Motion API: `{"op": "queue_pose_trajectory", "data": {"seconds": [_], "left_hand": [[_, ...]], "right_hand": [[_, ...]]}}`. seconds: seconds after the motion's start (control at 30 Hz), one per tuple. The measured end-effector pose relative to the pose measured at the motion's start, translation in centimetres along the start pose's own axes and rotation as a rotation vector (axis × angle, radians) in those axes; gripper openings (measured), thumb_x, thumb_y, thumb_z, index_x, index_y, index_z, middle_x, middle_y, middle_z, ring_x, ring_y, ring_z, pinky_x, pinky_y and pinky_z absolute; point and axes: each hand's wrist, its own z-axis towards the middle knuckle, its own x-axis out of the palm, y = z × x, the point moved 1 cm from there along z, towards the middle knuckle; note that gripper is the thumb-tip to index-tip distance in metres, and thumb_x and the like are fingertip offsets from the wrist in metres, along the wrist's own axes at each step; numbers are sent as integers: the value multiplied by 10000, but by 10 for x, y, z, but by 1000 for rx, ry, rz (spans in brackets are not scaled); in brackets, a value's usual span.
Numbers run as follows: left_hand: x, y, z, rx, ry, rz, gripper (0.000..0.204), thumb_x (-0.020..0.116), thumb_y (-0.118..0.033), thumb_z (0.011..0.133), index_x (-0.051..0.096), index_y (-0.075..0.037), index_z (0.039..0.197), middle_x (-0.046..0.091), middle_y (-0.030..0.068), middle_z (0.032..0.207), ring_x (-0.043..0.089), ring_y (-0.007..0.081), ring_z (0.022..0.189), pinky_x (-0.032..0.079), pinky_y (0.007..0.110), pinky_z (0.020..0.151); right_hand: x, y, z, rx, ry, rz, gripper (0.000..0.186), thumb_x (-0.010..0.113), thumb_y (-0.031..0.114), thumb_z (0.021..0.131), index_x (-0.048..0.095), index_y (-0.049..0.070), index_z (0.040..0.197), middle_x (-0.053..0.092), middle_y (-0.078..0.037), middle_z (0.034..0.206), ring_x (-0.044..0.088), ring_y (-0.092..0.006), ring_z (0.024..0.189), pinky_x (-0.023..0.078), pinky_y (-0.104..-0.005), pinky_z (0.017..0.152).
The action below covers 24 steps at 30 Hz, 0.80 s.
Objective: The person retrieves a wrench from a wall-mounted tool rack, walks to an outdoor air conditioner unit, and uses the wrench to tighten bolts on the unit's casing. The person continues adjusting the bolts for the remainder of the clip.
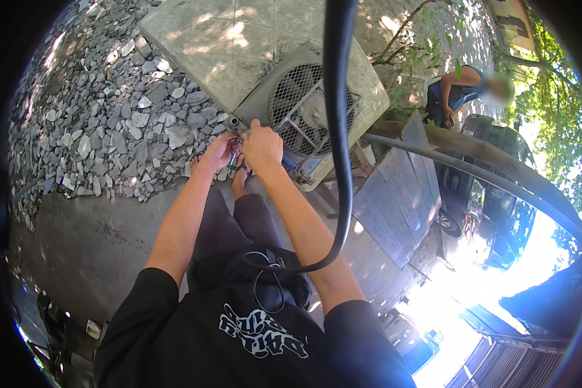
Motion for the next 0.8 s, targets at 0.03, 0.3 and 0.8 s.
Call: {"op": "queue_pose_trajectory", "data": {"seconds": [0.03,0.3,0.8], "left_hand": [[0,0,-1,6,-13,2,99,647,-146,978,643,-55,938,639,35,781,652,170,706,504,296,571],[5,0,-2,5,38,1,95,653,-150,973,649,-58,947,643,32,788,653,169,707,493,293,578],[2,4,1,7,15,-29,106,662,-157,976,632,-66,932,619,27,770,644,168,679,498,302,568]], "right_hand": [[0,-2,-1,-56,-16,10,401,689,379,966,665,-18,1014,740,-268,924,733,-453,899,573,-542,803],[-1,-1,2,111,32,-62,306,725,283,940,640,23,1078,749,-236,936,735,-440,914,577,-532,790],[-13,10,3,98,76,-72,394,706,365,946,684,-13,1055,753,-228,960,742,-434,934,592,-510,832]]}}
